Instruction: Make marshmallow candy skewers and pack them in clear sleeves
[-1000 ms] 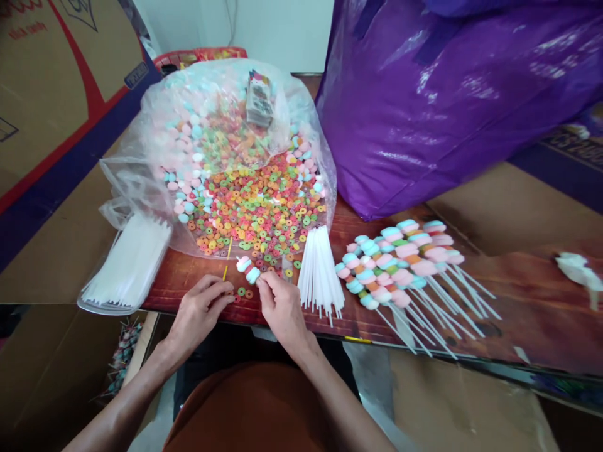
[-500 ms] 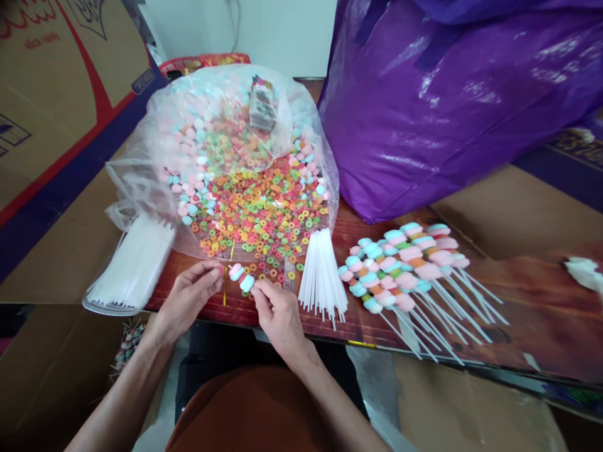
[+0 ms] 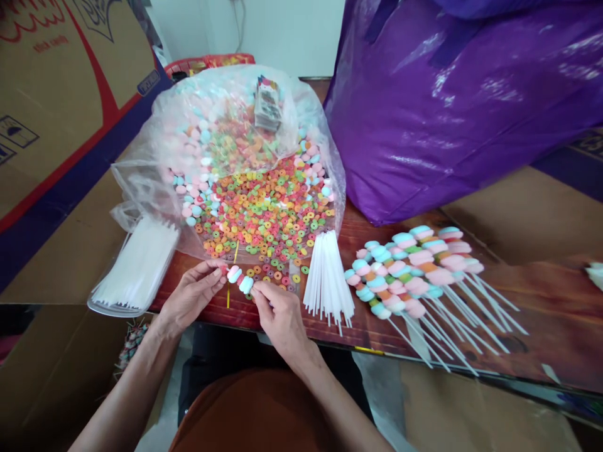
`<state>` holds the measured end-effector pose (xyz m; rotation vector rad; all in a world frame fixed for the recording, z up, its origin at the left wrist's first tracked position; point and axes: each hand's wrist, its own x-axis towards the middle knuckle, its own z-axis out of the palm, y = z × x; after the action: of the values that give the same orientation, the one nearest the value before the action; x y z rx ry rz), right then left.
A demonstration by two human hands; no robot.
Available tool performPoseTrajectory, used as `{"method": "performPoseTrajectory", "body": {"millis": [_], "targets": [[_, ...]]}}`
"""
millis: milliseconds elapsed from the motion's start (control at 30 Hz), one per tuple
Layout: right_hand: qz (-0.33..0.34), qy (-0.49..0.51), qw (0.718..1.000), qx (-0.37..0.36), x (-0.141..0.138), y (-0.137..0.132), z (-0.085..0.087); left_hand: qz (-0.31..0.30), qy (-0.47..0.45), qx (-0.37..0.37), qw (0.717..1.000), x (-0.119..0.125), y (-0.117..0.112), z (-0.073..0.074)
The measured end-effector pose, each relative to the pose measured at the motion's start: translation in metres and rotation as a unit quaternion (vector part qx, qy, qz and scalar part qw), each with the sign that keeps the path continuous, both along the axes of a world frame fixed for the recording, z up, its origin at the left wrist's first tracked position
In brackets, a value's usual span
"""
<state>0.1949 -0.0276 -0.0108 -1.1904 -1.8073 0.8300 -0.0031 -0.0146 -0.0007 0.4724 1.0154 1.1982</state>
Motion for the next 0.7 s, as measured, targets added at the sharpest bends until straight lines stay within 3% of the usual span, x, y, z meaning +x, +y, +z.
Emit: {"method": "performPoseTrajectory", "body": {"millis": [267,433,567,700], "targets": [[0.062,-0.091,0.994,0.003,0.009,0.008,-0.003,-0.088,0.135,0.066,0.985,-0.008,0.002,-0.008],[0.103,-0.108,0.989,0.014,0.014,0.011,-0.003,-0.110,0.139,0.058,0.982,-0.015,0.002,-0.014],[0.088,-0.080,0.993,0.007,0.010,0.006,-0.006,-0.098,0.146,0.056,0.983,-0.012,0.002,-0.014],[0.040,-0.054,0.996,0.063,-0.001,-0.003,-0.010,-0.083,0.114,0.036,0.989,-0.007,0.003,-0.012]]}}
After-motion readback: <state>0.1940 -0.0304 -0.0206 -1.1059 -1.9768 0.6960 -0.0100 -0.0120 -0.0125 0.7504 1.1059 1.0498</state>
